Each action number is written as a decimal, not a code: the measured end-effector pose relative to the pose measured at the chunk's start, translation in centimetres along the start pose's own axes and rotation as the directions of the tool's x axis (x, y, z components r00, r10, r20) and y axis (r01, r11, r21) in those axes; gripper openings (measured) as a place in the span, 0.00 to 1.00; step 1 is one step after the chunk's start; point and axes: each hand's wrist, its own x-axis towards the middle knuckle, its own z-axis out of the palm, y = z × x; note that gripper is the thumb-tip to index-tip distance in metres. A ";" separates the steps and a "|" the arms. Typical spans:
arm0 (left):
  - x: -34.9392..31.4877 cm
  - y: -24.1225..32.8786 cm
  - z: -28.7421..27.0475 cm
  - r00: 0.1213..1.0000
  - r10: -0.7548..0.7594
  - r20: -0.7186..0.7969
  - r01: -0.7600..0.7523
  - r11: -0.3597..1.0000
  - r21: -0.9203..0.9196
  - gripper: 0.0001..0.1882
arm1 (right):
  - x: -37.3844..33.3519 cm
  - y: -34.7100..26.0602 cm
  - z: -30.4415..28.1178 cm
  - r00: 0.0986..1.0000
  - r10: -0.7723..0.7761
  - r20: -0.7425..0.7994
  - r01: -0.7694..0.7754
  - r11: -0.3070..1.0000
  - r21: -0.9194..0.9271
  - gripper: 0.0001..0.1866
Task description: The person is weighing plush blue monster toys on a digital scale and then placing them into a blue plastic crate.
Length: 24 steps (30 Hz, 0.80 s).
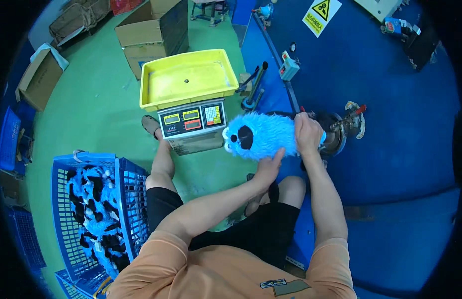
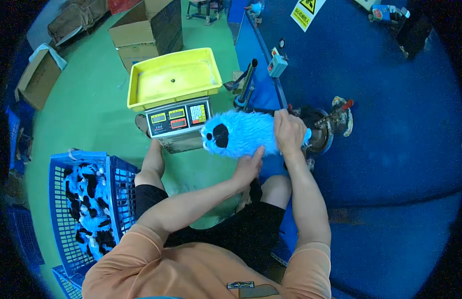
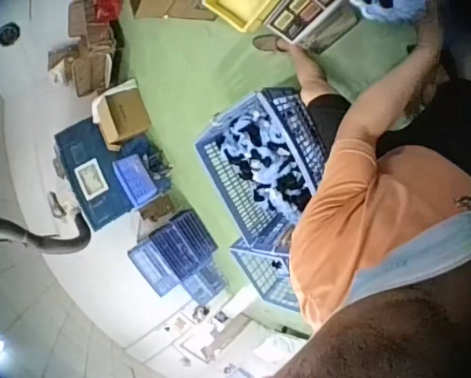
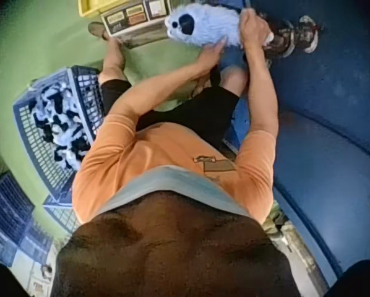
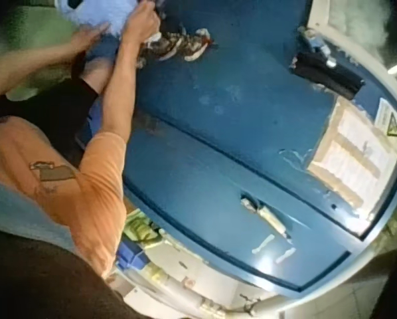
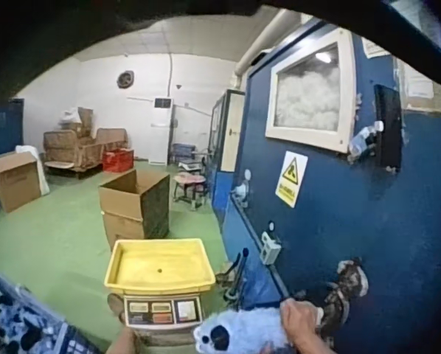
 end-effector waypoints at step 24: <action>-9.2 3.4 -20.7 0.989 0.062 -0.138 -0.112 0.911 -0.397 0.24 | 2.6 -10.9 0.3 0.925 -0.304 0.226 0.134 0.821 0.556 0.18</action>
